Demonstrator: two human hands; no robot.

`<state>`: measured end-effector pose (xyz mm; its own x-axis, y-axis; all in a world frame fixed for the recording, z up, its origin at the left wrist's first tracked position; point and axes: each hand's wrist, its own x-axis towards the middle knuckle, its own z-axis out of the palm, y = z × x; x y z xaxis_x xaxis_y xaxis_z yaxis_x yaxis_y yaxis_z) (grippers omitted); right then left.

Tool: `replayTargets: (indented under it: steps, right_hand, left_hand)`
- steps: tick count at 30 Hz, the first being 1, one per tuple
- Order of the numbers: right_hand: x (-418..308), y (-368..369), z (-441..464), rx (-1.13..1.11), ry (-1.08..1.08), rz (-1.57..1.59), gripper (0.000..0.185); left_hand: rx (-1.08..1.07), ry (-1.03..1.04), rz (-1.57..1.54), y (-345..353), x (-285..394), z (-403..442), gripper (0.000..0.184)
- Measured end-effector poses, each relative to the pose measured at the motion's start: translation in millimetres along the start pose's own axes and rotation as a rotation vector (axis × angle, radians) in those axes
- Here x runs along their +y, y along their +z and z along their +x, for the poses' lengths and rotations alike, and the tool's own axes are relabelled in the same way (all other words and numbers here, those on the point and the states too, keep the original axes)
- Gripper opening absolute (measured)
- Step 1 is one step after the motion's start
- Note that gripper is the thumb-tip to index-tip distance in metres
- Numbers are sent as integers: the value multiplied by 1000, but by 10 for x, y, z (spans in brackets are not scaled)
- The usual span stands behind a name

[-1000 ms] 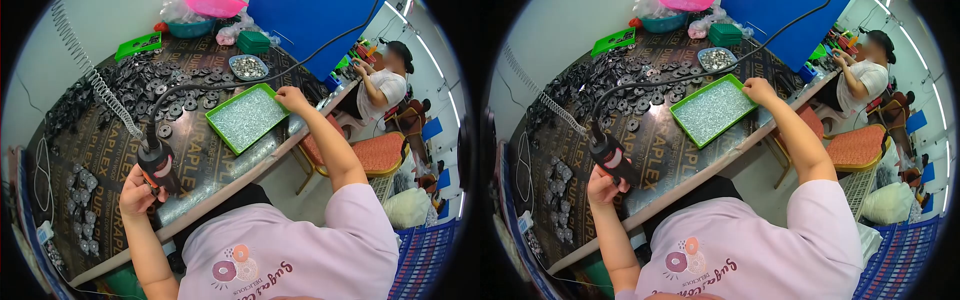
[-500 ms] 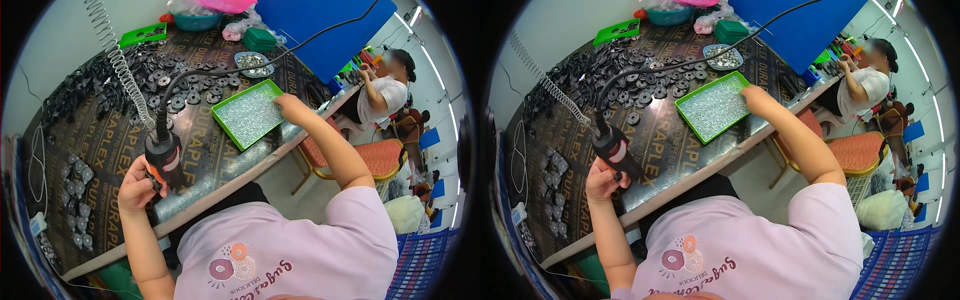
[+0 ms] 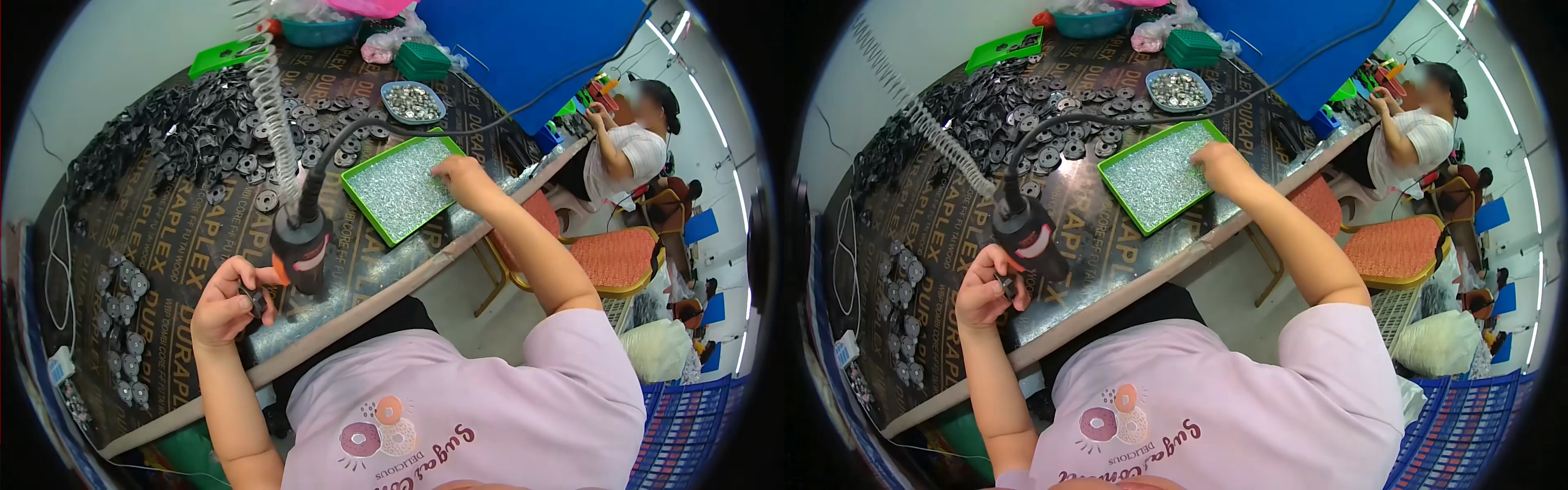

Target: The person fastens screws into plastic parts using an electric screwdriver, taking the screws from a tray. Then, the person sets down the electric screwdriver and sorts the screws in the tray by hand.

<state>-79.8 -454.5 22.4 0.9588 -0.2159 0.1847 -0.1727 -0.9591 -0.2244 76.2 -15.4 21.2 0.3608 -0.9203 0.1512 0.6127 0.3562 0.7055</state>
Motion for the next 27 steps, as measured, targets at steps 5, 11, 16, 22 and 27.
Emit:
replayTargets:
  steps: [5, 11, 16, 22, 27]
  right_hand:
    - [134, -255, 128, 245, 290, 107, 19]
    - [432, -238, 269, 34, 618, 89, 24]
    - [360, -201, 243, 45, 567, 60, 24]
    - [360, -198, 226, 38, 552, 72, 24]
    - [389, -175, 230, 35, 553, 101, 26]
  left_hand:
    - [-23, -58, 17, -2, -23, 59, 25]
    - [29, -14, 45, -47, 12, -25, 25]
    - [55, -32, 68, -75, 5, -16, 24]
    - [108, -23, 101, -68, -4, -14, 24]
    - [335, 67, 143, -130, -17, 48, 24]
